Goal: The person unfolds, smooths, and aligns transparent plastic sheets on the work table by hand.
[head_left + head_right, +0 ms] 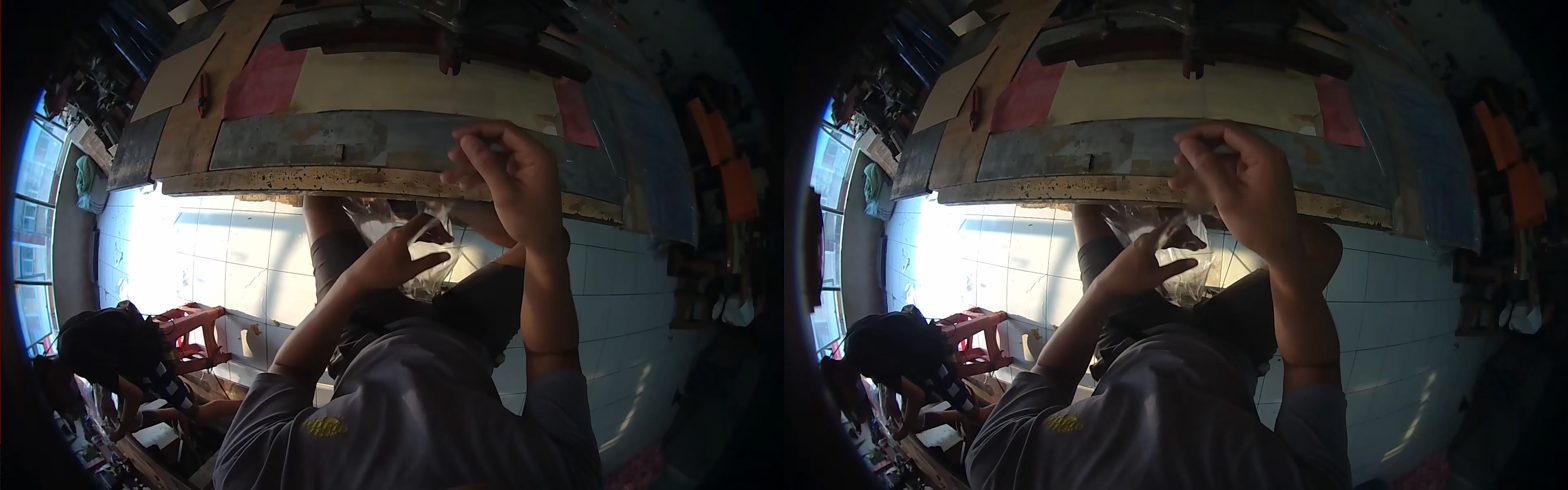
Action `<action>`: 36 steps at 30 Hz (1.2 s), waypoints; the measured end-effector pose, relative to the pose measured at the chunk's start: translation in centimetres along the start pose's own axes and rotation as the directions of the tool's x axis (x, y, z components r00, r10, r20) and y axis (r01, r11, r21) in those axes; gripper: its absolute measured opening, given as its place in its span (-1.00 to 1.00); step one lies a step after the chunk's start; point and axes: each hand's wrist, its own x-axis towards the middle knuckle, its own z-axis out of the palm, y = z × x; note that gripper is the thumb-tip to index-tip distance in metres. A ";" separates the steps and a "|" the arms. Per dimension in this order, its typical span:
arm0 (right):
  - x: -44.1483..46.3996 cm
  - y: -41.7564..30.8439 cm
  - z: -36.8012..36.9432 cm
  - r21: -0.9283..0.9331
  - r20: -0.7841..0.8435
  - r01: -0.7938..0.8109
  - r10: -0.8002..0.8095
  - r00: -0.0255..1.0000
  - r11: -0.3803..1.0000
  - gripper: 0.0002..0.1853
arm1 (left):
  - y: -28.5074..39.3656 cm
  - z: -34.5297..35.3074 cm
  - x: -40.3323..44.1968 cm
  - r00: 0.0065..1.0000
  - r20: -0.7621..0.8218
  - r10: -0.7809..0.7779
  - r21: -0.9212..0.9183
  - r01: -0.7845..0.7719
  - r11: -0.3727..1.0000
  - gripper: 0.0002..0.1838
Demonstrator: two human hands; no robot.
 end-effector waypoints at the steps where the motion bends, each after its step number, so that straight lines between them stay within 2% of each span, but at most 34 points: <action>1: -0.9 0.2 -0.4 -0.003 -0.008 -0.035 0.035 0.999 0.999 -0.81 | 0.4 0.1 -0.6 0.999 -0.035 -0.016 0.125 0.021 0.992 -0.34; 4: -3.1 1.5 -1.1 0.002 -0.037 -0.115 0.115 0.993 0.993 -0.79 | 3.3 -2.1 -1.3 0.998 -0.052 -0.022 0.141 0.029 0.990 -0.28; 6: -4.2 2.3 -0.8 0.003 -0.095 -0.139 0.139 0.986 0.990 -0.79 | 4.8 -3.4 -1.0 0.991 -0.129 0.041 0.023 -0.039 0.999 -0.41; 8: -4.7 3.8 -0.9 0.066 -0.096 -0.146 0.152 0.984 0.987 -0.81 | 5.3 -3.4 -0.1 0.960 -0.259 0.108 -0.030 -0.120 0.992 -0.46; 9: -4.8 4.1 -0.6 0.108 -0.106 -0.138 0.149 0.983 0.985 -0.82 | 5.0 -2.8 0.8 0.917 -0.367 0.155 -0.082 -0.198 0.977 -0.40; 12: -4.5 4.4 -1.0 0.140 -0.107 -0.144 0.159 0.981 0.980 -0.83 | 6.0 -3.6 2.9 0.946 -0.321 -0.031 -0.359 -0.092 0.929 -0.37; 13: -4.3 4.4 -1.3 0.135 -0.104 -0.149 0.164 0.981 0.979 -0.83 | 5.5 -3.7 3.9 0.932 -0.363 0.003 -0.298 -0.119 0.947 -0.34; 16: -2.6 4.5 -2.6 -0.036 -0.165 0.095 -0.100 0.981 0.995 -0.73 | 6.2 -5.7 6.6 0.963 -0.267 -0.025 -0.365 -0.077 0.928 -0.27; 17: -2.1 4.4 -3.0 0.109 -0.155 0.062 -0.045 0.987 0.992 -0.57 | 5.2 -5.9 7.6 0.958 -0.286 0.018 -0.303 -0.108 0.947 -0.25; 21: -0.1 6.1 -5.0 0.068 -0.111 0.030 -0.022 0.994 0.997 -0.49 | 4.0 -5.6 9.7 0.954 -0.300 -0.012 -0.351 -0.098 0.931 -0.27; 23: 0.1 6.5 -5.1 0.070 -0.139 0.029 -0.019 0.990 0.997 -0.49 | 3.9 -5.4 9.6 0.960 -0.276 -0.040 -0.398 -0.076 0.914 -0.27; 26: 0.1 7.0 -5.1 0.079 -0.166 0.035 -0.021 0.986 0.996 -0.49 | 4.1 -5.5 9.1 0.957 -0.287 -0.031 -0.296 -0.058 0.953 -0.22; 29: 0.0 6.8 -5.2 0.082 -0.174 0.011 0.003 0.985 0.997 -0.47 | 4.8 -5.1 9.1 0.949 -0.313 -0.048 -0.234 -0.029 0.972 -0.25; 32: 0.1 6.4 -5.4 0.065 -0.171 -0.019 0.030 0.985 0.998 -0.49 | 4.2 -5.1 9.4 0.942 -0.334 -0.034 -0.212 -0.040 0.977 -0.33; 36: 0.1 6.2 -5.9 -0.014 -0.135 -0.050 0.047 0.990 0.999 -0.57 | 4.3 -5.4 9.4 0.962 -0.258 -0.087 -0.293 0.008 0.956 -0.51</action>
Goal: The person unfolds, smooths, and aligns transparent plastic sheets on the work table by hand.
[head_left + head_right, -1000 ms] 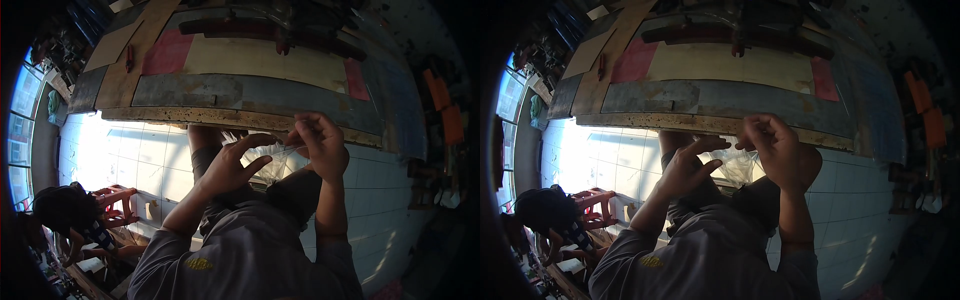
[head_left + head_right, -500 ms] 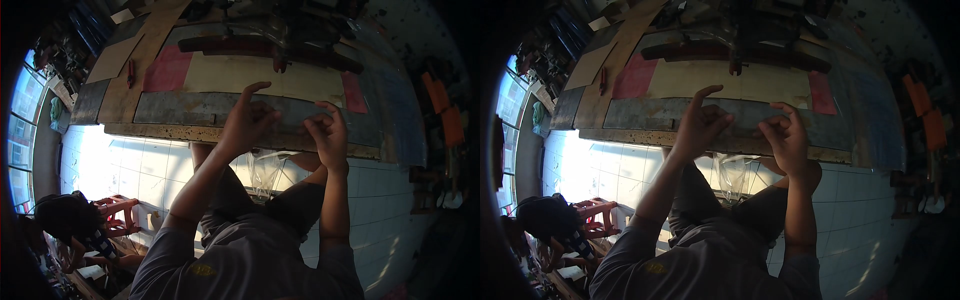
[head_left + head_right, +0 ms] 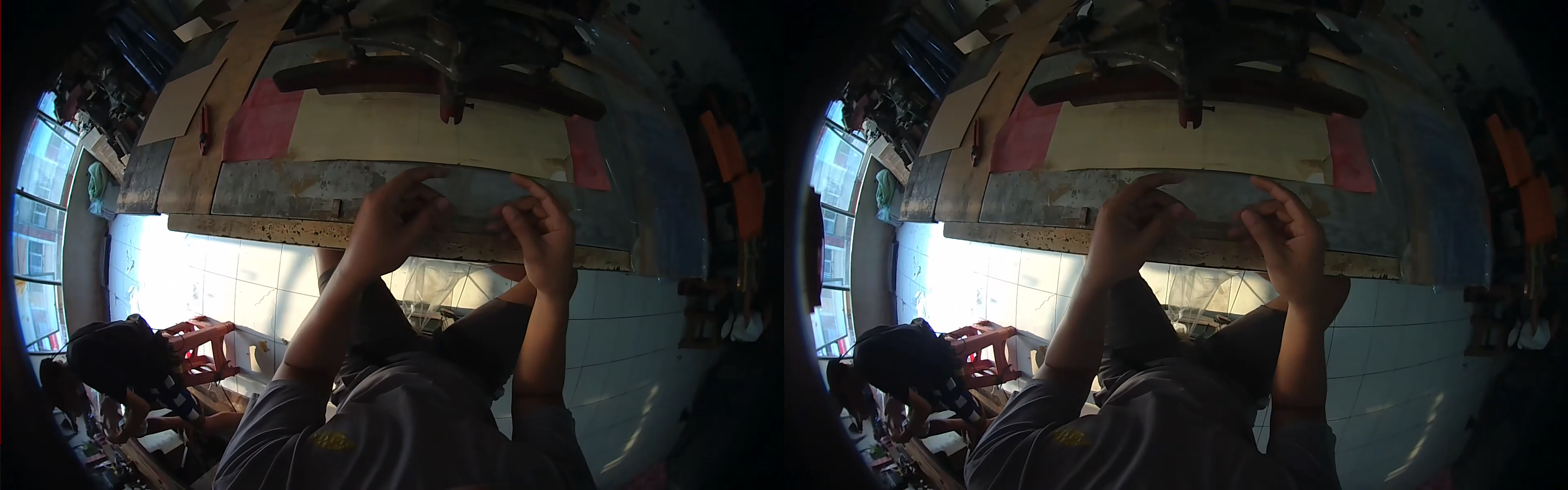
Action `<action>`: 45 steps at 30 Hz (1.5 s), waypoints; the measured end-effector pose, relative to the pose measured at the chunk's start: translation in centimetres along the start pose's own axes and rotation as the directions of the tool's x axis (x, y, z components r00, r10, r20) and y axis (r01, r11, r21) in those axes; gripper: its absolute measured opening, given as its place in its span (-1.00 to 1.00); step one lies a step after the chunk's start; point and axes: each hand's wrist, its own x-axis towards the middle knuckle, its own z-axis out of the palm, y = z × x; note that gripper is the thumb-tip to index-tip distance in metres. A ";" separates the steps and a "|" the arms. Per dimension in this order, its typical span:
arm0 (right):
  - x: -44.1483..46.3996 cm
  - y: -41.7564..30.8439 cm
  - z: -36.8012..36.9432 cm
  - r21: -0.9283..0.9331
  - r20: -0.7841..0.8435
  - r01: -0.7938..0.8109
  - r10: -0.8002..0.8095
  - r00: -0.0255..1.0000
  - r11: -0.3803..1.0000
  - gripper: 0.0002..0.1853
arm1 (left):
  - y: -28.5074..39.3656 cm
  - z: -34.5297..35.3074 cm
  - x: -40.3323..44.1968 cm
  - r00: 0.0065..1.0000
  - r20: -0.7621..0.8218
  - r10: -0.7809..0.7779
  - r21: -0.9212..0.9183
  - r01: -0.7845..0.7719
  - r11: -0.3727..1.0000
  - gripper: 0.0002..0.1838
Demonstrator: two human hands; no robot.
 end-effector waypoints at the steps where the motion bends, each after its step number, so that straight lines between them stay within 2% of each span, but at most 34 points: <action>1: 0.1 0.1 -0.1 0.012 0.011 0.006 -0.006 1.000 1.000 -0.59 | 0.0 -0.1 0.0 1.000 0.014 -0.003 -0.046 0.004 0.999 -0.53; 9: 0.5 0.3 -0.7 0.108 0.052 -0.040 0.035 0.998 0.993 -0.68 | -0.2 -0.3 0.3 0.999 0.041 -0.011 -0.184 0.018 0.983 -0.58; 14: 0.4 0.1 -0.6 0.061 0.050 -0.070 0.067 0.996 0.996 -0.68 | -0.1 -0.3 0.2 0.999 0.028 -0.037 -0.189 0.042 0.981 -0.58; 20: 0.5 0.3 -0.8 0.048 0.065 -0.048 0.045 0.997 0.998 -0.65 | 0.0 -0.5 0.4 1.000 -0.014 0.021 -0.023 -0.021 1.000 -0.58; 23: 0.5 0.2 -0.5 0.041 0.081 -0.011 0.007 0.997 0.999 -0.59 | -0.7 -0.4 0.6 0.999 -0.036 0.026 -0.157 -0.032 0.987 -0.57; 26: 0.5 0.4 0.1 -0.010 0.103 0.050 -0.049 0.994 0.999 -0.53 | -0.6 -0.3 0.5 0.994 -0.078 0.078 -0.128 -0.088 0.988 -0.56; 29: 0.4 0.7 0.3 -0.049 0.077 0.067 -0.063 0.995 0.997 -0.50 | -0.4 -0.2 0.2 0.996 -0.085 0.041 -0.209 -0.058 0.976 -0.49; 32: 0.5 1.0 0.3 -0.077 0.045 0.095 -0.091 0.995 0.993 -0.52 | -0.5 -0.5 0.0 0.997 -0.027 0.075 -0.197 -0.079 0.977 -0.43; 38: 0.3 1.6 0.4 0.006 -0.042 0.163 -0.163 0.986 0.987 -0.59 | -0.7 0.0 -0.5 0.981 0.027 0.191 0.162 -0.193 0.968 -0.43; 42: -0.8 0.7 0.7 -0.024 -0.001 0.254 -0.254 0.967 0.967 -0.62 | -1.1 -0.2 -1.0 0.962 -0.025 0.272 -0.038 -0.273 0.961 -0.38; 44: -1.3 0.6 1.1 0.007 0.018 0.263 -0.263 0.965 0.965 -0.64 | -0.3 -0.6 -2.0 0.942 -0.094 0.323 -0.099 -0.332 0.938 -0.35; 45: -1.6 0.4 1.5 0.029 0.026 0.261 -0.262 0.965 0.965 -0.64 | 0.8 -0.8 -2.6 0.923 -0.102 0.371 -0.064 -0.378 0.924 -0.34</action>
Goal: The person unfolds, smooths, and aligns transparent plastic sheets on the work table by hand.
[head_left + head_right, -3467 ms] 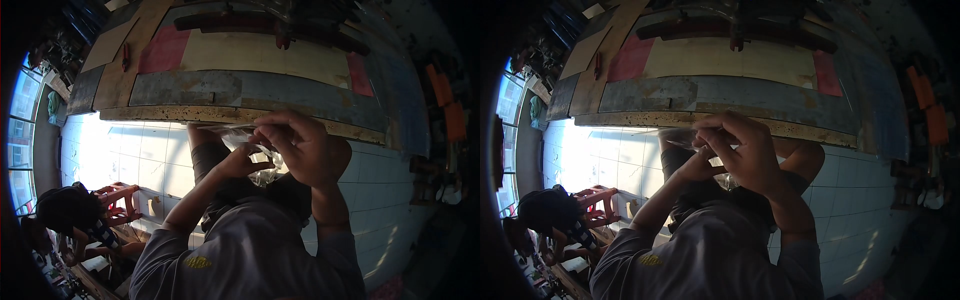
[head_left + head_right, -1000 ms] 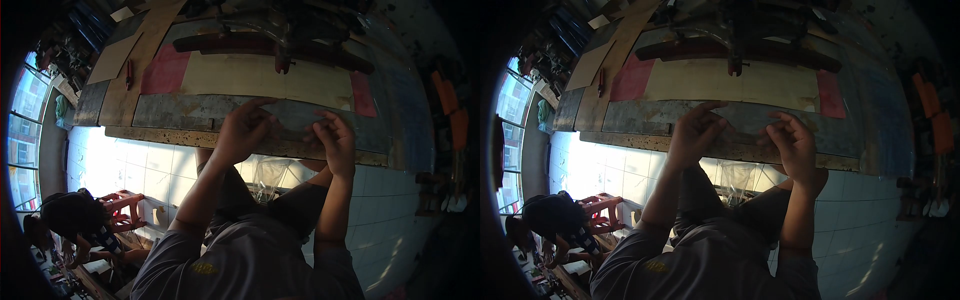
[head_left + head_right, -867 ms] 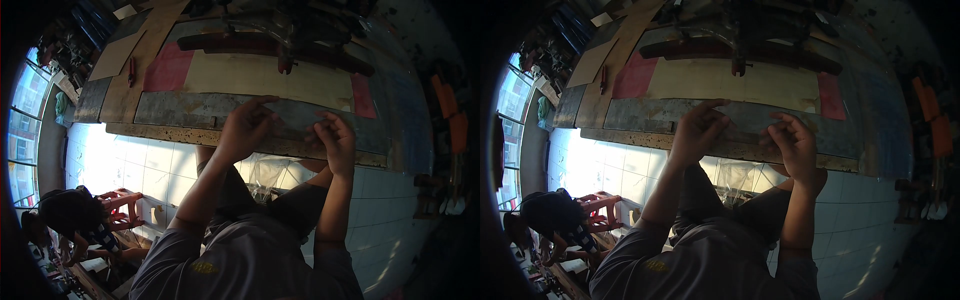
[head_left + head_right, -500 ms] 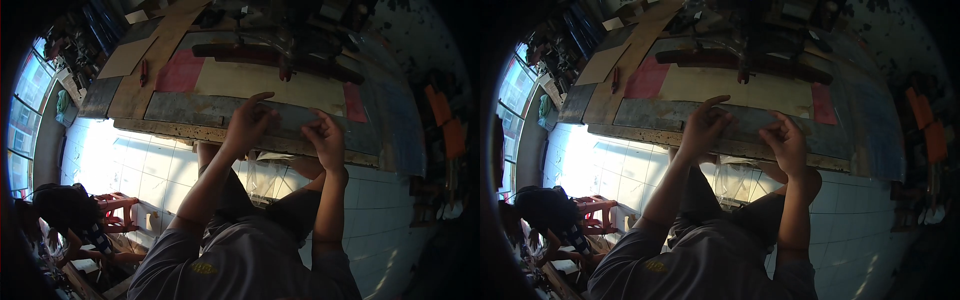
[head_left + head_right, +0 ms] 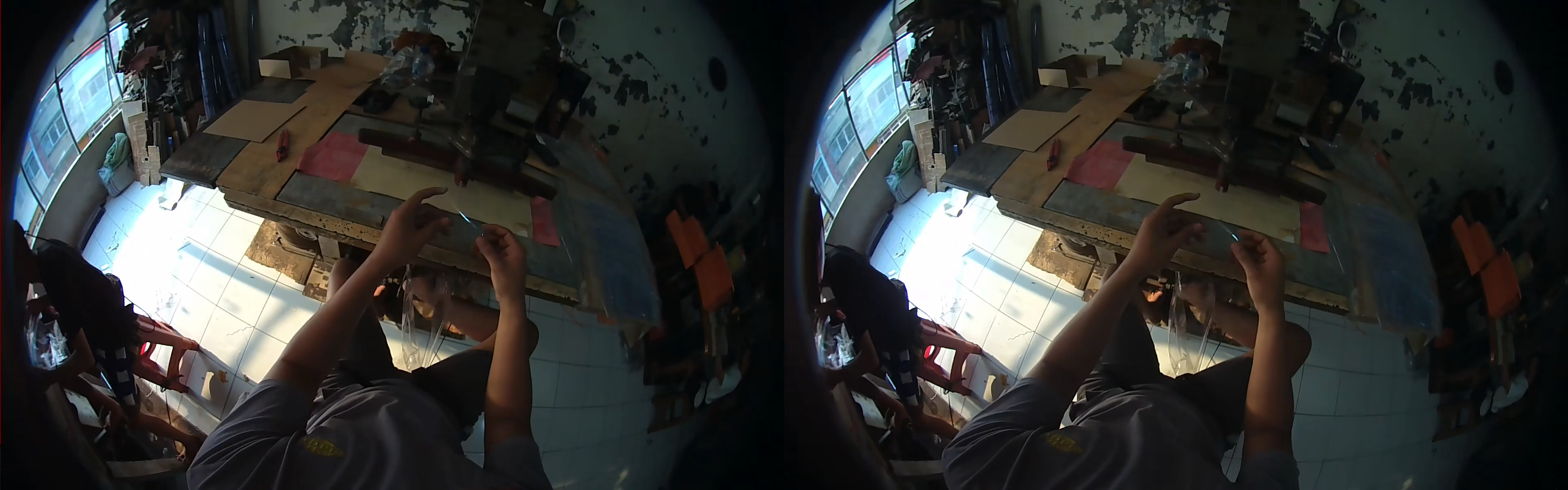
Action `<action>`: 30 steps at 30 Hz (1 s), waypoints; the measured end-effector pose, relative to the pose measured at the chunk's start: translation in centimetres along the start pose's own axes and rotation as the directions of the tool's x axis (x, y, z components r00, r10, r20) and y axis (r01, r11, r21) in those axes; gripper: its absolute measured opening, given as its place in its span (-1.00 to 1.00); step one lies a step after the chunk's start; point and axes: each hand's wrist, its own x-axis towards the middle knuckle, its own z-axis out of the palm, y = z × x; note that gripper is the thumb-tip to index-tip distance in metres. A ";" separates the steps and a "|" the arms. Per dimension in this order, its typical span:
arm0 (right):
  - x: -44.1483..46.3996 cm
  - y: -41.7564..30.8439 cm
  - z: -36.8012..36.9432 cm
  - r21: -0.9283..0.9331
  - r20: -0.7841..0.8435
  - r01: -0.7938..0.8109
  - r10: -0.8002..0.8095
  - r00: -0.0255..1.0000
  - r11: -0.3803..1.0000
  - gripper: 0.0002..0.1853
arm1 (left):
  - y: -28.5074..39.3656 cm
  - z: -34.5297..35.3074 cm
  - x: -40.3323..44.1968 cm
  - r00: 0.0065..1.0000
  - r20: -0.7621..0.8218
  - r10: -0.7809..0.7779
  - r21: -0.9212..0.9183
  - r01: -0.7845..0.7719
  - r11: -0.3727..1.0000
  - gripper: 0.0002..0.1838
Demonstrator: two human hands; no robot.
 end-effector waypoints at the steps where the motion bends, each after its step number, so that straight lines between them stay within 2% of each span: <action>1: -0.2 -0.7 0.7 0.022 0.006 -0.009 0.009 1.000 1.000 -0.64 | 1.8 0.0 -0.4 0.999 -0.001 0.043 0.029 -0.043 0.999 -0.33; 2: -0.3 -1.5 1.3 0.097 0.000 -0.012 0.012 1.000 0.995 -0.64 | 3.3 0.0 -0.8 0.997 -0.001 0.080 0.057 -0.080 0.995 -0.32; 5: -0.1 -5.4 3.4 0.242 -0.065 0.080 -0.066 0.996 0.967 -0.63 | 6.3 -0.5 -0.5 0.987 0.029 0.156 -0.042 -0.155 0.987 -0.32; 8: 1.4 -7.7 3.7 0.161 -0.096 0.139 -0.125 0.987 0.977 -0.70 | 9.3 -0.6 0.6 0.967 0.084 0.243 -0.092 -0.235 0.968 -0.31; 12: 3.4 -10.0 4.0 0.048 -0.151 0.202 -0.193 0.970 0.978 -0.76 | 9.1 -0.9 2.8 0.969 -0.042 0.243 -0.024 -0.244 0.970 -0.36; 15: 4.7 -9.8 3.7 0.040 -0.154 0.200 -0.192 0.969 0.979 -0.77 | 8.0 -1.0 4.0 0.968 -0.109 0.225 0.006 -0.226 0.974 -0.35; 21: 5.3 -9.4 3.2 0.030 -0.150 0.190 -0.183 0.972 0.981 -0.76 | 8.1 -0.6 4.3 0.959 -0.116 0.257 0.003 -0.259 0.966 -0.31; 30: 4.8 -9.0 3.2 0.027 -0.134 0.173 -0.168 0.977 0.985 -0.75 | 7.5 -0.8 3.8 0.957 -0.042 0.287 -0.031 -0.288 0.957 -0.23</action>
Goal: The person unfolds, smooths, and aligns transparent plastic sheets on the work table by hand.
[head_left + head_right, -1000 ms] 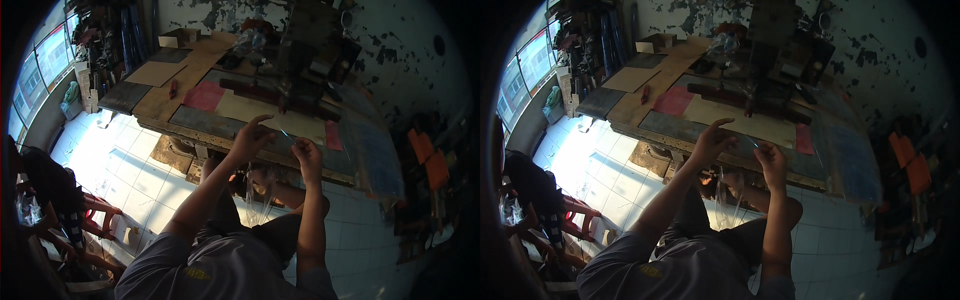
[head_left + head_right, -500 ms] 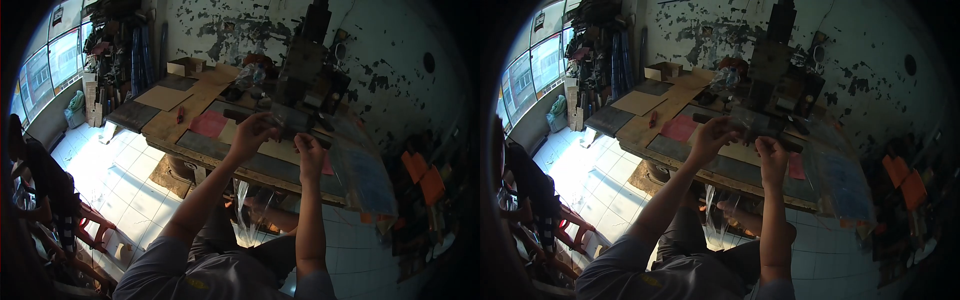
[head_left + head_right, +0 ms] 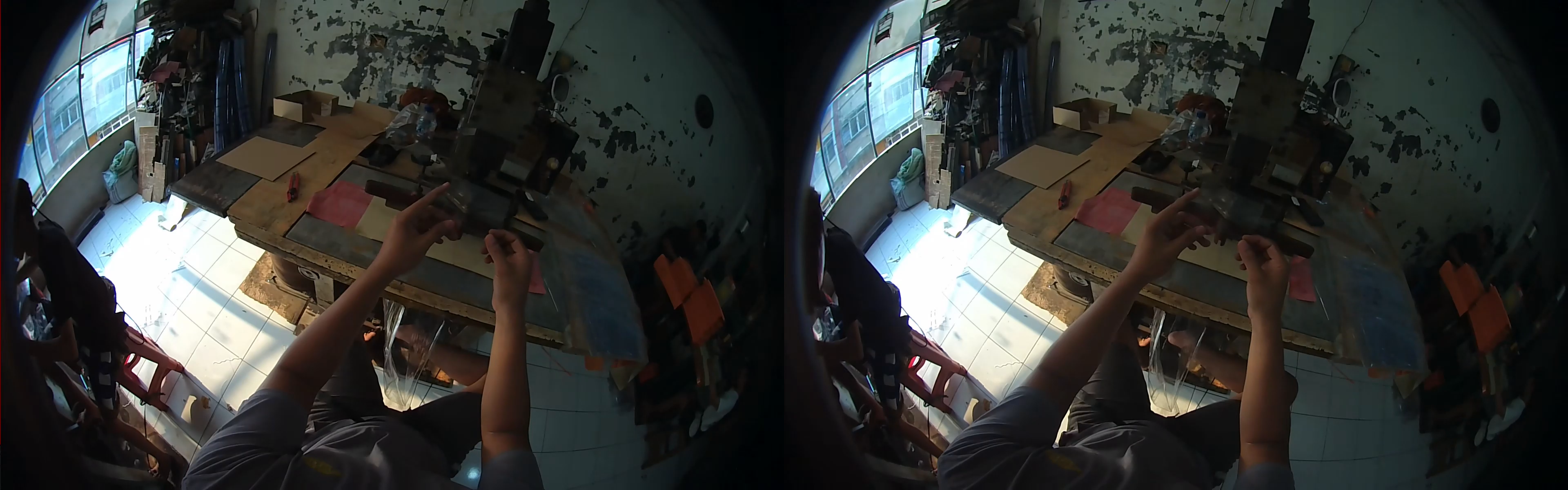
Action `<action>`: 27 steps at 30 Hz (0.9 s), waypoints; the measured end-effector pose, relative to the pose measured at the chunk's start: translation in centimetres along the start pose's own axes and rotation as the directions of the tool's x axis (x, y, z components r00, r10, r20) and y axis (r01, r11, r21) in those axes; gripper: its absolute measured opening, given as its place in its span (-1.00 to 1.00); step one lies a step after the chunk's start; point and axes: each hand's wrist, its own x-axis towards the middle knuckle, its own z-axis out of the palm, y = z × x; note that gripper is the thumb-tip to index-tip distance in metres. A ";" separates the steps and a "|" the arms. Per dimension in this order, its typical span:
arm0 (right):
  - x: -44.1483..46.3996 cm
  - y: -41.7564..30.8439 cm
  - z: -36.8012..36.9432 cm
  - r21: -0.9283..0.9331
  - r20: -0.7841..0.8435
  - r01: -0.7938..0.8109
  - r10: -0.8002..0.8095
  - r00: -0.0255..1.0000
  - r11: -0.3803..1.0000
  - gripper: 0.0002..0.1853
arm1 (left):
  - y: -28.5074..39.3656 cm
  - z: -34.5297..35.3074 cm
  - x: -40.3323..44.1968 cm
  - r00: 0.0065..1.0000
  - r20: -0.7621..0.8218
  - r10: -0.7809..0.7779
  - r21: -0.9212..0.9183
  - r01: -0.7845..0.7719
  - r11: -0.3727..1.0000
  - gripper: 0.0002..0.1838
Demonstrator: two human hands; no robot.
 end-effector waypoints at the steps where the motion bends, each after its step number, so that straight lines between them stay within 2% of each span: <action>1: -0.1 0.1 0.0 0.010 -0.003 0.002 -0.002 1.000 1.000 -0.76 | -0.1 0.0 -0.1 1.000 -0.001 0.000 0.003 0.000 1.000 -0.23; 15: 0.0 1.3 -0.4 0.021 -0.009 0.009 -0.009 1.000 1.000 -0.79 | -1.5 0.0 -0.6 1.000 -0.018 -0.021 0.077 0.022 0.997 -0.20; 27: -0.4 1.0 -0.6 0.011 -0.009 0.009 -0.009 1.000 1.000 -0.79 | -1.4 0.1 -0.7 0.999 0.002 -0.041 0.032 0.041 0.999 -0.21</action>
